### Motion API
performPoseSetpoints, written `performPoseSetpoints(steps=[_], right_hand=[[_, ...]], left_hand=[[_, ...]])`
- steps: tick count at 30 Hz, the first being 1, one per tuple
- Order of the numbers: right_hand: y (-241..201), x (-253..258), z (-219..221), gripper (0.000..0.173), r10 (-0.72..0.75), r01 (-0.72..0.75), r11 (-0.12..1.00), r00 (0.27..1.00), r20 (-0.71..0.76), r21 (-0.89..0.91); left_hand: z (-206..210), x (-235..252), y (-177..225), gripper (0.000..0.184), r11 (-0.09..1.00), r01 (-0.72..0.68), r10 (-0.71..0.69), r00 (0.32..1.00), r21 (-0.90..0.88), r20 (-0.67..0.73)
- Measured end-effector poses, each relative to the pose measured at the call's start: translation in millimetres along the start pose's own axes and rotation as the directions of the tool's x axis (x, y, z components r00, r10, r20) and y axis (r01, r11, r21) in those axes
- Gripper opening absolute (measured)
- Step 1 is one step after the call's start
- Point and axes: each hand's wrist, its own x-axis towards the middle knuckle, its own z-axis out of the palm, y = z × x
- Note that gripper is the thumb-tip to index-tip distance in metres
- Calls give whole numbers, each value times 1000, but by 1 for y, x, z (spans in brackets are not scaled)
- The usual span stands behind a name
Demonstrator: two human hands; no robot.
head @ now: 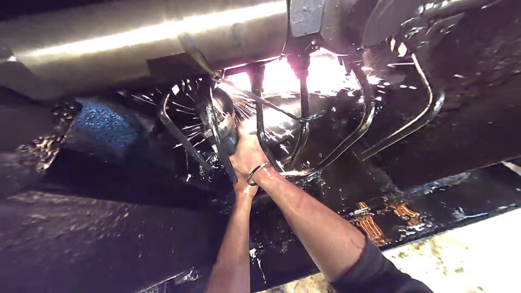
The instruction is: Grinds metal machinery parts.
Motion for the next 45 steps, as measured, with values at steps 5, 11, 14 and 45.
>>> performPoseSetpoints(steps=[5, 11, 14, 45], right_hand=[[4, 3, 7, 70, -25, 24, 999, 999, -36, -29], [5, 3, 8, 68, -20, 18, 999, 999, -26, -49], [4, 3, 7, 68, -16, 15, 999, 1000, -25, -39], [9, 2, 12, 76, -4, 4, 1000, 1000, -12, -10]], left_hand=[[0, -1, -2, 64, 1000, 8, -8, 1000, -6, 5], [4, 1, -7, 64, 999, -29, 28, 999, -38, -19], [4, 1, -6, 63, 999, -21, 20, 1000, -47, -21], [6, 0, -9, 61, 996, -1, -2, 999, 84, 38]])
